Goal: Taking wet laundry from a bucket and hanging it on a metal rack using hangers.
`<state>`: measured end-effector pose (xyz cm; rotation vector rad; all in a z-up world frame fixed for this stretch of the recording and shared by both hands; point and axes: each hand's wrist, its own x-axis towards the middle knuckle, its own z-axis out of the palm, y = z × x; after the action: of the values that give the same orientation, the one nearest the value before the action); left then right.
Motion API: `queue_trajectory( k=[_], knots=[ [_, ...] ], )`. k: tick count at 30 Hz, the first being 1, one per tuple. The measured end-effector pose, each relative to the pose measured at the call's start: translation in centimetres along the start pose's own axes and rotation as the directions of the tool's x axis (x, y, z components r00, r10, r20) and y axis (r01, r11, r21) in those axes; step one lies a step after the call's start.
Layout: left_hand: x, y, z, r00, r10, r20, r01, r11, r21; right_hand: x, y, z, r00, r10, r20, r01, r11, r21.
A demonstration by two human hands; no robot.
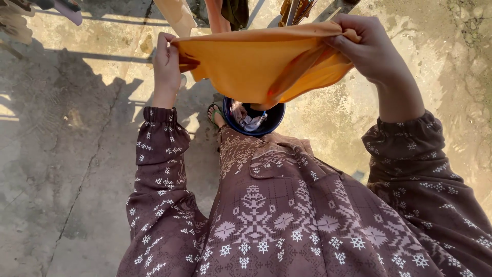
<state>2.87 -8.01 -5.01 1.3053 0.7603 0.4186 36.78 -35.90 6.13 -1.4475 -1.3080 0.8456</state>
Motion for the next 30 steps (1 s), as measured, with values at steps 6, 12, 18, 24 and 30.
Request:
queue_trajectory(
  k=[6, 12, 18, 24, 30],
  knots=[
    [3.7, 0.1, -1.7, 0.753, 0.629, -0.192, -0.616, 0.777, 0.128, -0.1, -0.9, 4.7, 0.963, -0.063, 0.261, 0.163, 0.908, -0.385],
    [4.8, 4.1, 3.0, 0.960, 0.261, -0.100, -0.187, 0.331, -0.925, -1.5, 3.2, 4.6, 0.882, 0.285, 0.375, 0.034, 0.755, -0.654],
    [1.9, 6.6, 7.3, 0.906, 0.405, 0.121, -0.176, 0.622, -0.763, -1.0, -0.9, 5.0, 0.958, -0.029, 0.286, 0.232, 0.662, -0.713],
    [-2.0, 11.0, 12.8, 0.718, 0.543, 0.436, -0.351, 0.823, -0.447, 2.7, -7.7, 7.2, 0.994, -0.108, -0.003, 0.108, 0.984, 0.143],
    [-1.3, 10.3, 11.9, 0.638, 0.464, 0.614, -0.341, 0.886, -0.314, 3.3, -3.9, 4.9, 0.946, -0.314, 0.079, 0.297, 0.743, -0.599]
  ],
)
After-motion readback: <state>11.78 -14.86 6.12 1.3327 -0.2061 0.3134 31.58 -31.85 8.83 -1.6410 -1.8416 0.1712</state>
